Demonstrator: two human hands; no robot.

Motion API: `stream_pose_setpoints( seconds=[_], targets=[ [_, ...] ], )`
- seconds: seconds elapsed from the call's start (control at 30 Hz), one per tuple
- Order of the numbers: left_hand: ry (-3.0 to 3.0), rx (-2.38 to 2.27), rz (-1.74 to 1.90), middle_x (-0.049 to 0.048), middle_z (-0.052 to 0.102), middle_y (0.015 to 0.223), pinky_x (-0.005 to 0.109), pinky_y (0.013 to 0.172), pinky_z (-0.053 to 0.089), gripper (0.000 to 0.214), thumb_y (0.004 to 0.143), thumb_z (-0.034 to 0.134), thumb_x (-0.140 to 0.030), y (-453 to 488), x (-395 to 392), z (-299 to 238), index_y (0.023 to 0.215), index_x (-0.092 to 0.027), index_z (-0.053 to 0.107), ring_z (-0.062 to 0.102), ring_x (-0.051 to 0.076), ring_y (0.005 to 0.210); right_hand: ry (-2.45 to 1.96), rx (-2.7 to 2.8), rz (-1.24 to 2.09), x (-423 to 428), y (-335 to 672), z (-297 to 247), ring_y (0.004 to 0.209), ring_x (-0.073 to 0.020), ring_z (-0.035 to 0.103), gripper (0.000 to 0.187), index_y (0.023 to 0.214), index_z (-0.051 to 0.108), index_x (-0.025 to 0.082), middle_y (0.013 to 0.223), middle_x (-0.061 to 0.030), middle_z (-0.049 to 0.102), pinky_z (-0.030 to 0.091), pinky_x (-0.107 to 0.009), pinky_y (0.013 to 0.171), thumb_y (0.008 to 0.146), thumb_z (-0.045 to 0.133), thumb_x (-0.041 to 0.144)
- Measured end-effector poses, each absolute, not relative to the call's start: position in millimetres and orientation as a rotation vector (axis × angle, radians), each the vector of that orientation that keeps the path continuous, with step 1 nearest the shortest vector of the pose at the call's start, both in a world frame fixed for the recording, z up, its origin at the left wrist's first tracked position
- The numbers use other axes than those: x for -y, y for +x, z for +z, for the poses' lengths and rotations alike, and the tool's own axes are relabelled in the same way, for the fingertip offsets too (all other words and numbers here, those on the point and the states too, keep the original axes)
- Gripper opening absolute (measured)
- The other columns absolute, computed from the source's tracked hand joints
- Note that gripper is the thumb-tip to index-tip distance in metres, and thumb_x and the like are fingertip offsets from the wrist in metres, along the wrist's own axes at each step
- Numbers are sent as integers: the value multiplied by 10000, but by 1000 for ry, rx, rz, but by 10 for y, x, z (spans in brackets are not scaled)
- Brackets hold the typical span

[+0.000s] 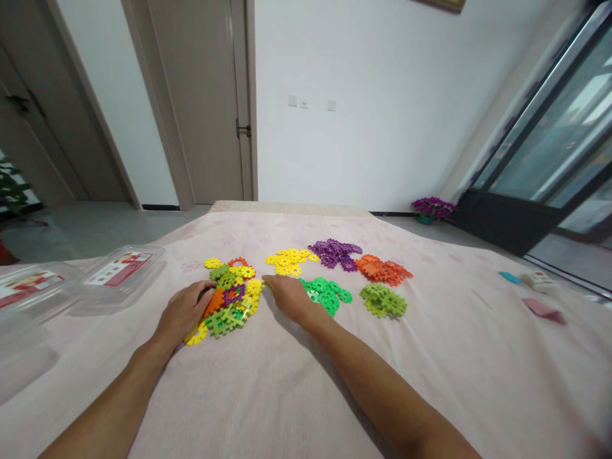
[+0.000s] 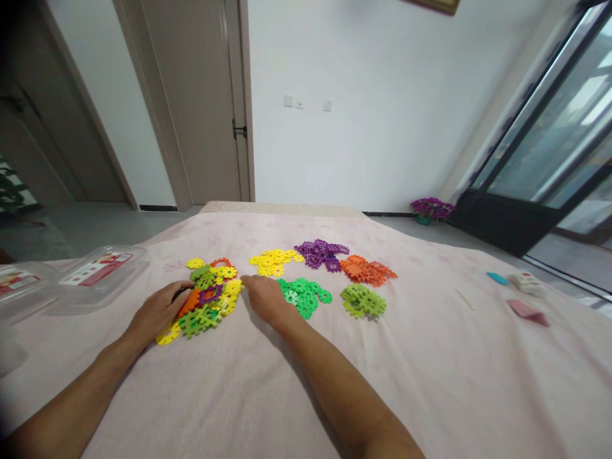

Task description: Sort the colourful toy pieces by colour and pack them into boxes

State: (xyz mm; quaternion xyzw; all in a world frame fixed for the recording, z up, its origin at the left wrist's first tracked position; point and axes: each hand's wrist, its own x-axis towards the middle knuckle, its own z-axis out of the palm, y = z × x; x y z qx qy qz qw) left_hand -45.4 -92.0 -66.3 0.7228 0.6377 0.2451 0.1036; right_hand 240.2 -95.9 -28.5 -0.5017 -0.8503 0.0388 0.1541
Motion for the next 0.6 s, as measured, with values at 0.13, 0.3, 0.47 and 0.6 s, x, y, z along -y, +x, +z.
stream_pose_setpoints(
  seconds=[0.13, 0.3, 0.47, 0.6],
  targets=[
    [2139, -1887, 719, 60, 700, 1302, 345, 994, 473, 489, 972, 326, -497, -473, 899, -693, 1233, -231, 643, 646, 238, 1177, -1605, 2276, 51, 933, 2745, -180, 1186, -212, 654, 436, 1394, 588, 222, 1316, -79, 694, 481, -303, 1000, 994, 427, 157],
    [2144, -1897, 717, 65, 702, 1300, 351, 991, 478, 504, 967, 327, -503, -486, 886, -712, 1246, -228, 643, 651, 246, 1170, -1857, 2173, -140, 1023, 3420, -55, 1160, -247, 665, 451, 1383, 596, 193, 1294, -126, 697, 501, -340, 959, 974, 425, 112],
    [2137, -1879, 741, 71, 706, 1291, 362, 977, 492, 508, 955, 351, -530, -500, 867, -738, 1234, -233, 654, 660, 257, 1148, -2135, 2137, -244, 1292, 3974, 12, 1069, -274, 689, 330, 1173, 729, 195, 1132, -142, 747, 504, -349, 893, 929, 515, 133],
    [2131, -1893, 737, 71, 708, 1287, 360, 965, 502, 515, 950, 346, -534, -495, 869, -733, 1232, -237, 658, 666, 258, 1138, -2169, 2088, -108, 1301, 4382, 111, 997, -271, 700, 277, 1035, 789, 237, 1053, -88, 773, 505, -344, 846, 955, 548, 350]
  ],
)
